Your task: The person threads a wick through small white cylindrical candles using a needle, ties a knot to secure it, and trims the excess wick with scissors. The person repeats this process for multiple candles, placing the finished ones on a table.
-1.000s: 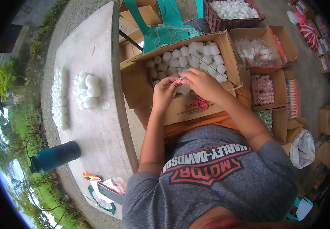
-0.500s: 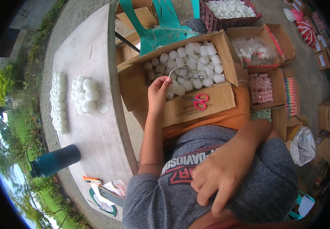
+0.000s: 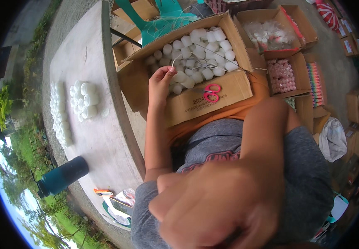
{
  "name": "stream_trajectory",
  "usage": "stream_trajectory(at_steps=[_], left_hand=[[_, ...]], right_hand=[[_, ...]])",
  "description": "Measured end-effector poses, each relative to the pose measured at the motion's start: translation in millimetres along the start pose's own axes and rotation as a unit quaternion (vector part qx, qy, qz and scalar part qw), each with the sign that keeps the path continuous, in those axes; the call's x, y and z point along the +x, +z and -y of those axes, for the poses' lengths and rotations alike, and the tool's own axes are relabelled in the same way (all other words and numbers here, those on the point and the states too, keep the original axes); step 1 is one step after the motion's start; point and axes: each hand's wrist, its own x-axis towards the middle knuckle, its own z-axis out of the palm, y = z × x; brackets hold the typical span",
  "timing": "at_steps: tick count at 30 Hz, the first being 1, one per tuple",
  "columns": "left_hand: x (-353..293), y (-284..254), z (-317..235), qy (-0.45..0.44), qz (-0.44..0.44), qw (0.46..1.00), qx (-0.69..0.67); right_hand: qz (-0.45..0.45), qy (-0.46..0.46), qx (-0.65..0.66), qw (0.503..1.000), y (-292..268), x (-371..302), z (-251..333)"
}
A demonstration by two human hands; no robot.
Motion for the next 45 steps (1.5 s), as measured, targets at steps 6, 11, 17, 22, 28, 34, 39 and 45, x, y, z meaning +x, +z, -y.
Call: stream_trajectory(at_steps=[6,11,17,22,28,34,39,45], left_hand=[[2.7,4.9,3.5,0.017,0.011,1.000,0.024],[4.5,0.6,3.8,0.020,-0.002,0.999,-0.029],[-4.3,-1.5,-7.0,0.023,-0.003,0.999,-0.047],[-15.1,5.3,-16.5,0.042,0.039,0.997,0.055],[-18.3,12.6,-14.1,0.031,0.089,0.993,0.066],[-4.0,10.6,29.1,0.155,0.058,0.969,0.183],[-7.1,23.0,24.3,0.046,0.062,0.997,-0.025],[-11.6,28.5,30.7,0.020,0.031,0.987,-0.155]], right_hand=[[0.039,0.045,0.156,0.986,-14.2,-13.0,-2.8],[0.055,0.052,0.056,0.996,-15.7,-3.0,0.2],[0.176,-0.032,-0.143,0.973,-40.6,-7.1,19.1],[-0.042,-0.054,-0.552,0.831,-75.2,-35.8,3.9],[-0.171,0.256,-0.691,0.654,-185.4,-102.8,-78.7],[-0.229,0.256,-0.613,0.712,-184.9,-87.0,-62.9],[-0.310,0.206,-0.648,0.664,-213.5,-115.1,-91.7],[-0.133,0.204,-0.794,0.557,-186.4,-117.7,-109.7]])
